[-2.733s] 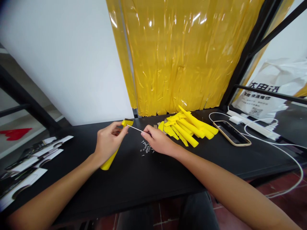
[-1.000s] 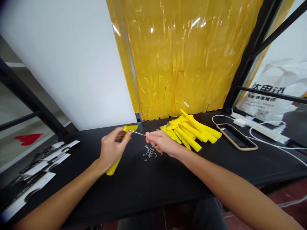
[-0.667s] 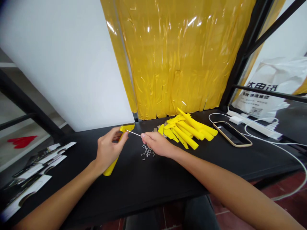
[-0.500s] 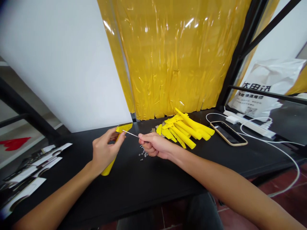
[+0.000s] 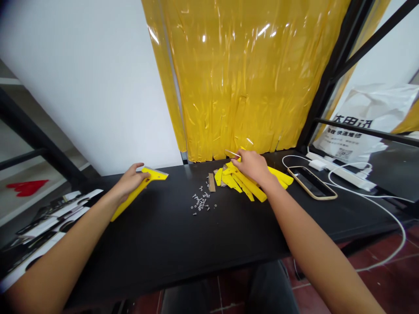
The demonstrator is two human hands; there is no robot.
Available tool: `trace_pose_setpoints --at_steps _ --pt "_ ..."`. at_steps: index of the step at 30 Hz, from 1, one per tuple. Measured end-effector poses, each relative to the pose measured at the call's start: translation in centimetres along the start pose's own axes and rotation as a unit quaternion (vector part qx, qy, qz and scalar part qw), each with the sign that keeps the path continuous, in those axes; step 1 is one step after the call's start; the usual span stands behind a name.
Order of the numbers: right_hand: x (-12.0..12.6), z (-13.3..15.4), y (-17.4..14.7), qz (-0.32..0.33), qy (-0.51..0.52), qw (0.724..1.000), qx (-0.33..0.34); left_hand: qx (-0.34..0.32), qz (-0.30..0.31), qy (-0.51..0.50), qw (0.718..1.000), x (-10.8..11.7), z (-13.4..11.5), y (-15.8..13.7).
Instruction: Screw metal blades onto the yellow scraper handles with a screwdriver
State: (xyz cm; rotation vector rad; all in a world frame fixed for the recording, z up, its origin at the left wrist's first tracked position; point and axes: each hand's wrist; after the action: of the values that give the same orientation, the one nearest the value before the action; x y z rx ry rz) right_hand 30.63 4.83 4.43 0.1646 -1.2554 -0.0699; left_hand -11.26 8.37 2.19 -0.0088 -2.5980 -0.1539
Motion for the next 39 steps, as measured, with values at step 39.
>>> trace_pose_setpoints --at_steps 39 --pt "-4.1 9.3 -5.1 0.193 0.458 0.822 0.276 -0.098 0.348 -0.206 0.909 -10.2 -7.8 -9.8"
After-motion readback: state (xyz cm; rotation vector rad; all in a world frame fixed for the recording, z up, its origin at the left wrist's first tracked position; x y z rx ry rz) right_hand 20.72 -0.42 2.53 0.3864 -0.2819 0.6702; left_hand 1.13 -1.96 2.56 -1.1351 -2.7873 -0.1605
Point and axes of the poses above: each hand's wrist, its own y-axis towards the middle knuckle, its own x-axis out of the back of the hand, z = x × y, and after that the axes turned 14 degrees about z, right-handed
